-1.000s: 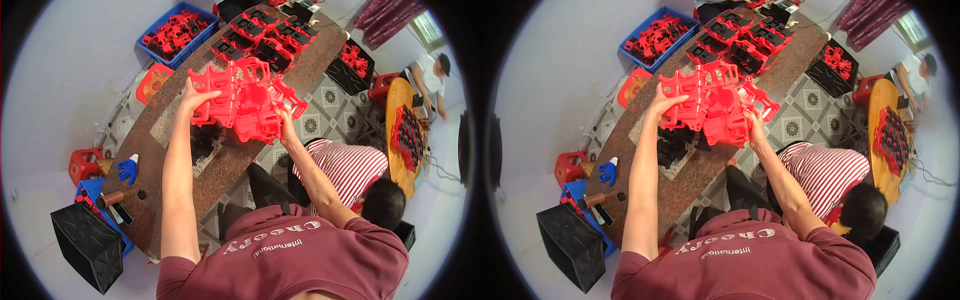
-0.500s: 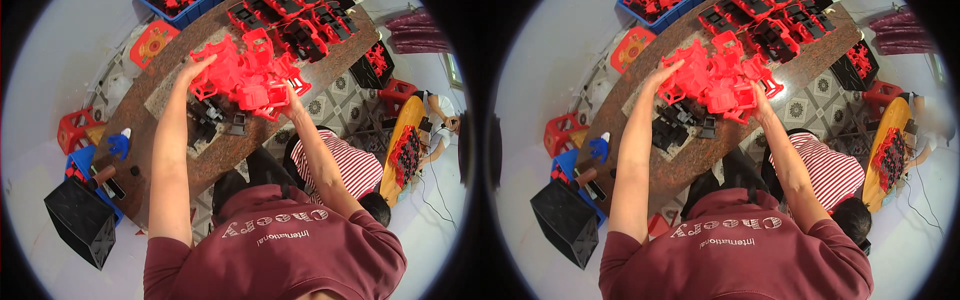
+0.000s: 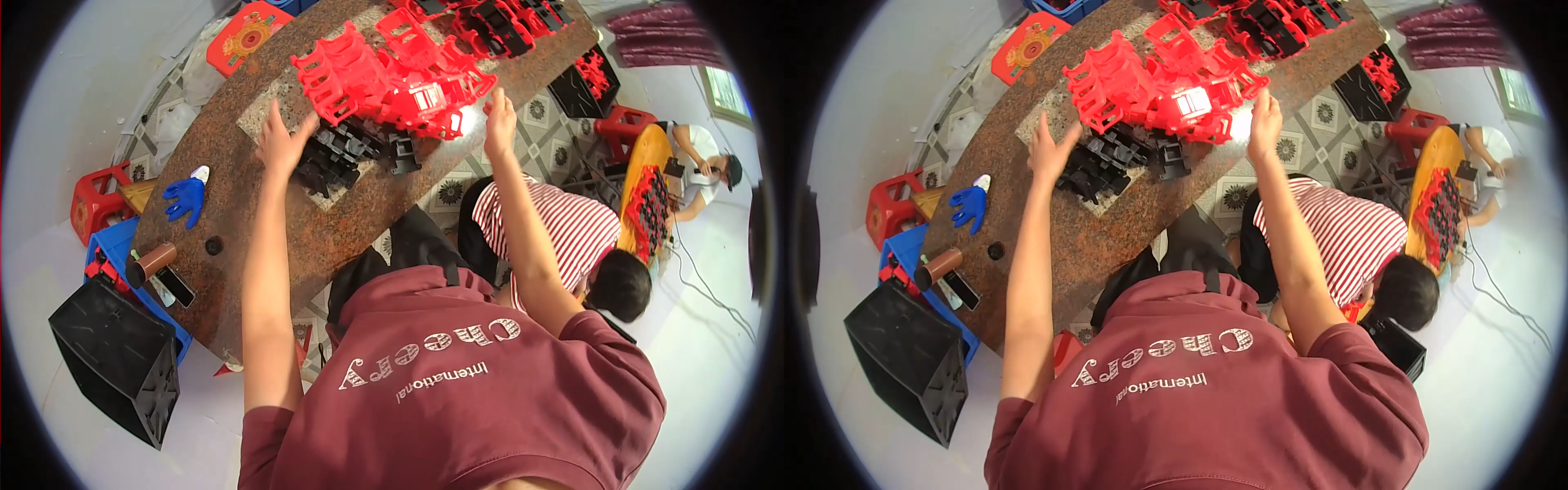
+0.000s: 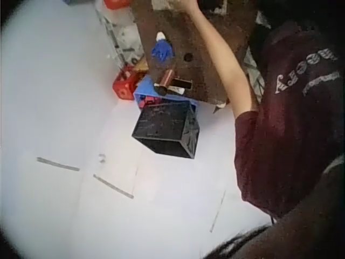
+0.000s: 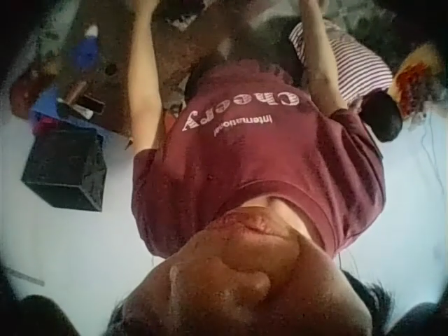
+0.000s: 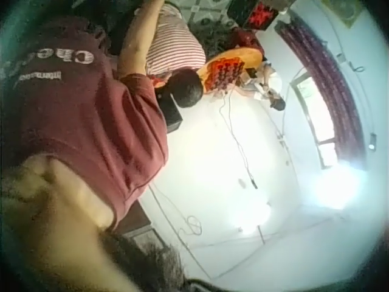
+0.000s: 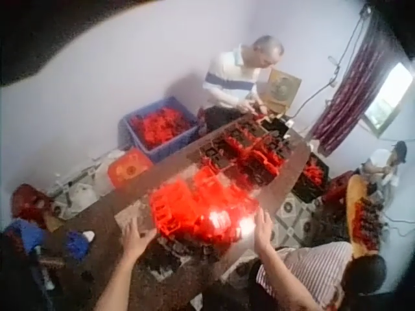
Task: The person assembles small toy cars by hand at a workbench, snapping together toy car chassis, toy car cabins, and red plastic frames.
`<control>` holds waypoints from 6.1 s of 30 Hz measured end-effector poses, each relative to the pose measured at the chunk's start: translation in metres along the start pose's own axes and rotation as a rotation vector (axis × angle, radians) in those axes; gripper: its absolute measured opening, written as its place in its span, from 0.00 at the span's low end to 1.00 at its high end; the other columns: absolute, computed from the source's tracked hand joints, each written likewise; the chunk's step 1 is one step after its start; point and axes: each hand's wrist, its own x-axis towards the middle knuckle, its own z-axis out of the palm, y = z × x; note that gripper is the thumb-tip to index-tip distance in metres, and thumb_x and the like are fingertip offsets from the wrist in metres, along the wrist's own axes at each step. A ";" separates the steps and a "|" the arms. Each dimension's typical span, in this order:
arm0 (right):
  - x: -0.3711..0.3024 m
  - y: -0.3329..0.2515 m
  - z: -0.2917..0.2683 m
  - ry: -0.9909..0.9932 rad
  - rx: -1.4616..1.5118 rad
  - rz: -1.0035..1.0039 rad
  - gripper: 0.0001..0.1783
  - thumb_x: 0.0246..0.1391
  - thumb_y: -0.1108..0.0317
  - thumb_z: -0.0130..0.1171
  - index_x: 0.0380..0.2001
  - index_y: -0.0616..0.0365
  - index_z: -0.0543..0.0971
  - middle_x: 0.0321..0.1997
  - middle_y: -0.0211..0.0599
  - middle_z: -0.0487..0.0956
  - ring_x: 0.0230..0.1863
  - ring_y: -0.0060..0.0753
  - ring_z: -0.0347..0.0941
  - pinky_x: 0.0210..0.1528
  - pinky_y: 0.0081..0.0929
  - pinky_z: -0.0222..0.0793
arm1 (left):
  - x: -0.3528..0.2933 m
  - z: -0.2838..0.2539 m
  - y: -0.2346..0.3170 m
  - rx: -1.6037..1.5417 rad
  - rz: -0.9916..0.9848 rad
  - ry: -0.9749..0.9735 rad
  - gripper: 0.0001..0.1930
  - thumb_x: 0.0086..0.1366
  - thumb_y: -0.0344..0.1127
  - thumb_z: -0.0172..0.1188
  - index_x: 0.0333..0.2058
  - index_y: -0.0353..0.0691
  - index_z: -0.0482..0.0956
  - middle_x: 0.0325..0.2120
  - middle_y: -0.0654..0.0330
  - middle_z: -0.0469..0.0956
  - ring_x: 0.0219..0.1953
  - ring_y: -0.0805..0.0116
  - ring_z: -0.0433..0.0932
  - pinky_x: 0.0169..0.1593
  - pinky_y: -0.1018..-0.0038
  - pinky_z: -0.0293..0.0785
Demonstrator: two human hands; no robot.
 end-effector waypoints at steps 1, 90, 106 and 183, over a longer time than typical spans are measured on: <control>-0.028 0.003 -0.003 0.083 -0.088 -0.290 0.27 0.58 0.45 0.57 0.42 0.62 0.78 0.37 0.44 0.82 0.34 0.38 0.74 0.39 0.41 0.68 | -0.029 -0.001 0.001 0.200 0.075 0.013 0.50 0.52 0.72 0.60 0.68 0.54 0.54 0.65 0.50 0.60 0.66 0.45 0.56 0.63 0.39 0.50; -0.319 -0.144 0.108 -1.078 -0.661 -1.658 0.09 0.43 0.71 0.60 0.32 0.58 0.78 0.39 0.37 0.72 0.44 0.40 0.72 0.42 0.34 0.74 | -0.264 -0.112 -0.040 -1.193 -0.112 0.193 0.49 0.63 0.44 0.66 0.71 0.45 0.38 0.54 0.55 0.62 0.54 0.64 0.68 0.56 0.65 0.68; -0.380 -0.109 0.089 -0.590 -0.179 -1.359 0.16 0.40 0.66 0.75 0.31 0.60 0.79 0.30 0.38 0.75 0.27 0.38 0.74 0.28 0.31 0.72 | -0.265 -0.123 -0.029 -1.314 0.175 0.368 0.60 0.49 0.67 0.68 0.70 0.50 0.39 0.56 0.56 0.59 0.59 0.64 0.62 0.59 0.64 0.66; 0.122 0.033 -0.009 -0.489 0.451 0.311 0.27 0.55 0.69 0.64 0.57 0.65 0.70 0.48 0.38 0.78 0.48 0.31 0.75 0.51 0.32 0.73 | -0.002 0.149 0.193 0.934 0.342 -0.751 0.35 0.48 0.68 0.62 0.53 0.58 0.78 0.60 0.56 0.66 0.63 0.42 0.60 0.58 0.40 0.55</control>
